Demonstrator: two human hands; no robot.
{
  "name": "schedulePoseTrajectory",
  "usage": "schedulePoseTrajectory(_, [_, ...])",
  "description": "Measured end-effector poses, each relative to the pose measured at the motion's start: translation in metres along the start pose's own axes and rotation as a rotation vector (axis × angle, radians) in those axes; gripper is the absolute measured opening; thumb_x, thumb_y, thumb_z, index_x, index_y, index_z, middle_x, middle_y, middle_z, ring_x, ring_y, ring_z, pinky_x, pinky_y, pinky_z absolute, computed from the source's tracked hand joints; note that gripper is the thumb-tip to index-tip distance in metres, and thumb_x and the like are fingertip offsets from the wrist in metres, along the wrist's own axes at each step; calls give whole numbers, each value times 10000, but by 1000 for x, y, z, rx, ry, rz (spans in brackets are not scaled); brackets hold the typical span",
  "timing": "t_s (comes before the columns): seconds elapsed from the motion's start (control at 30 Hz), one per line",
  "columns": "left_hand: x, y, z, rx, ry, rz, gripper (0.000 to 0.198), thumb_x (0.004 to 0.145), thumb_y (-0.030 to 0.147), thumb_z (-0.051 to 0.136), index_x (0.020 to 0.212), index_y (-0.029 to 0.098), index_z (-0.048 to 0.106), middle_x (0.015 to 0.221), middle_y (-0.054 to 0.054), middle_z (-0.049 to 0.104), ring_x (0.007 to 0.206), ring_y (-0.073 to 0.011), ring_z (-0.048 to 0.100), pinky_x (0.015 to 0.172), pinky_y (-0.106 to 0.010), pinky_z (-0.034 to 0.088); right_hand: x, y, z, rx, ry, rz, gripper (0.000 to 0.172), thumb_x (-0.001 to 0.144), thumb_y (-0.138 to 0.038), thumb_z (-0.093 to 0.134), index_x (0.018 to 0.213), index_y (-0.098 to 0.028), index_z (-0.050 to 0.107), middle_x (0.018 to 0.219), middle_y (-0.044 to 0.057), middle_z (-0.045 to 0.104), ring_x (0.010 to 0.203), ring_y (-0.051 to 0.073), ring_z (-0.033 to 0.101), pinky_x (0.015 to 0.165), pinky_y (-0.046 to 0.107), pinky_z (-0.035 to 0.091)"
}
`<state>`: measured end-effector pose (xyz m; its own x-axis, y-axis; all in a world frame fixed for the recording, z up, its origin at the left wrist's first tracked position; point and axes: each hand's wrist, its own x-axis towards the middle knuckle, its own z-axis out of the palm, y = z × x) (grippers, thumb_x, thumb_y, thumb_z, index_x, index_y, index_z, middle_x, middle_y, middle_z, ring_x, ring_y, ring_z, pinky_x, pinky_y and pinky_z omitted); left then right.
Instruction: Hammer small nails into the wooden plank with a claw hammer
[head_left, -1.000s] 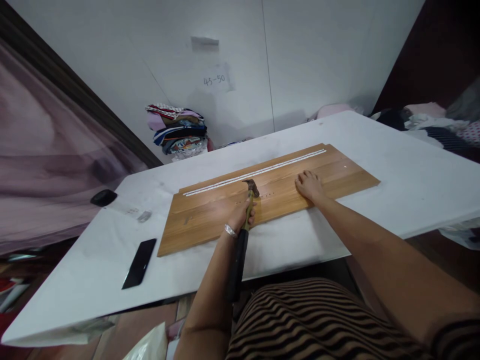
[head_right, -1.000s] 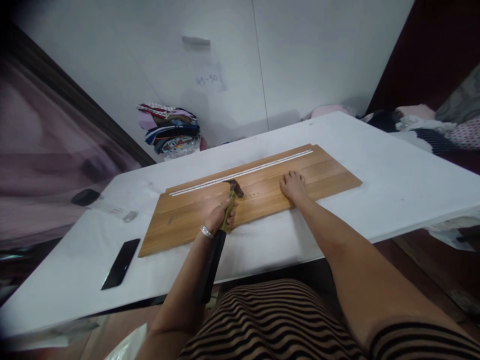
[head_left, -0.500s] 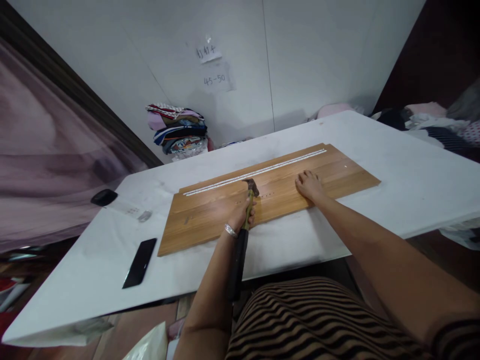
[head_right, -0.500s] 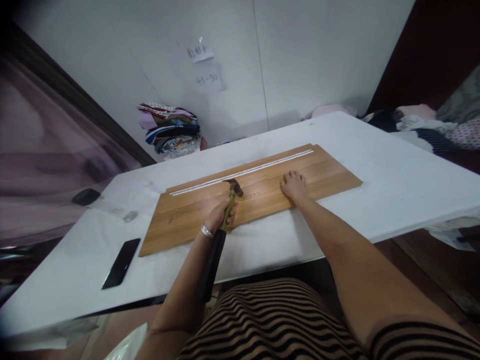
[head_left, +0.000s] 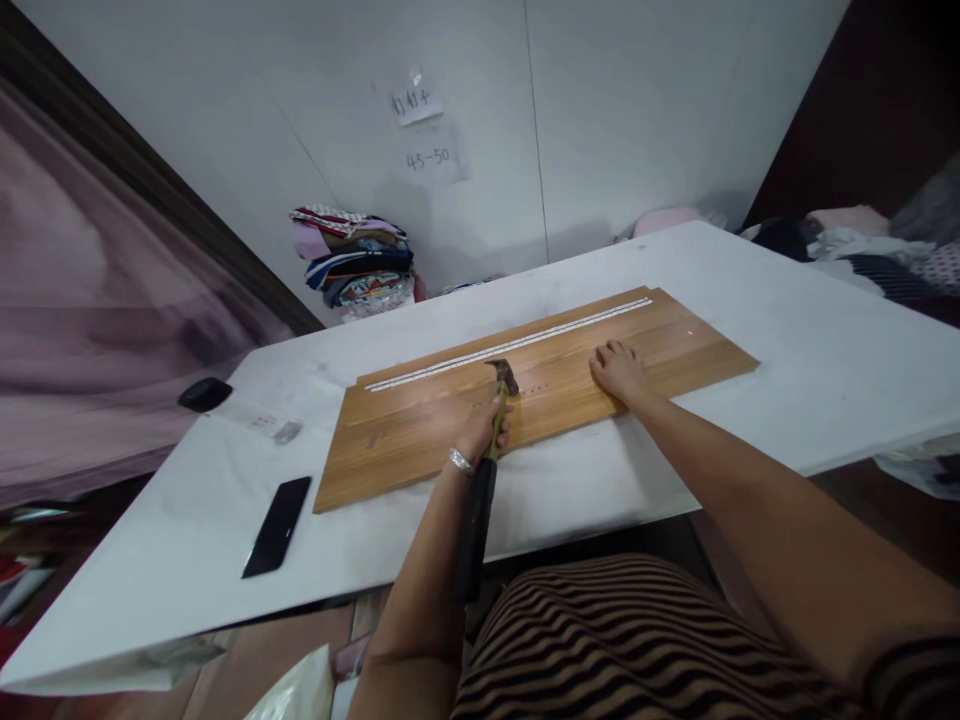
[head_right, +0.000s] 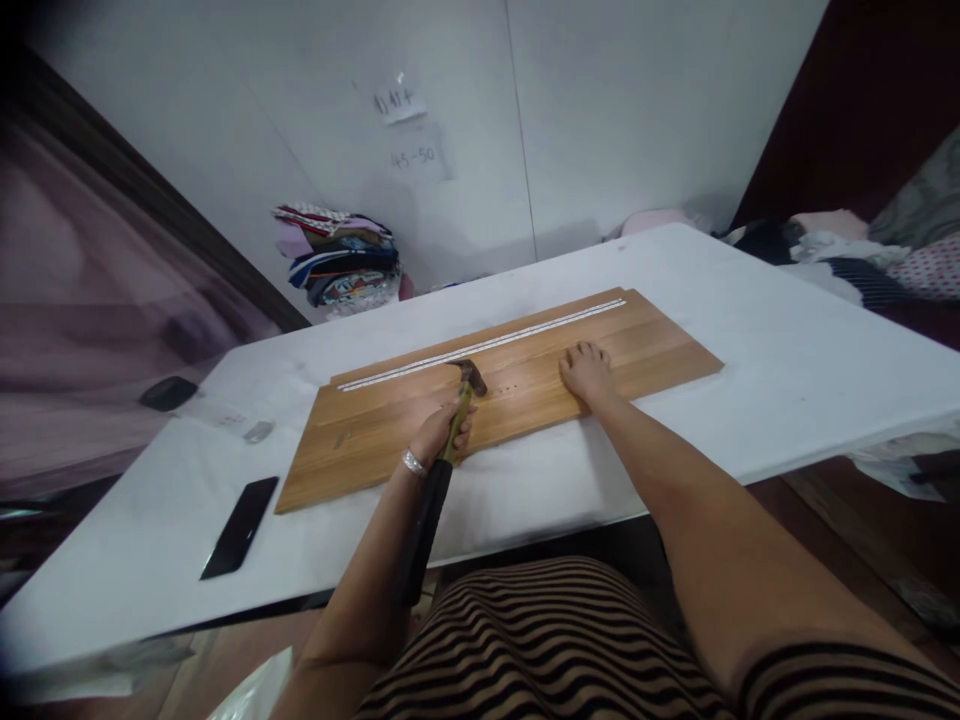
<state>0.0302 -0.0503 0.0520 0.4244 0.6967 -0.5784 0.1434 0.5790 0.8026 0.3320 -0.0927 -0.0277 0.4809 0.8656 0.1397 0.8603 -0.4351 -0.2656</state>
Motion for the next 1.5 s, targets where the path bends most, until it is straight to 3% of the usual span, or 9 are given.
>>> schedulePoseTrajectory(1.5, [-1,0,1,-21,-2,23,429,928,591,643,933,166,588,554,76,484,349,-62,401,374,-194,282,-1,-1,-3,16,-8,8,456,1025,-348,351,1253,-168,703,1445,191,618,1382,326,477,1139,494,333])
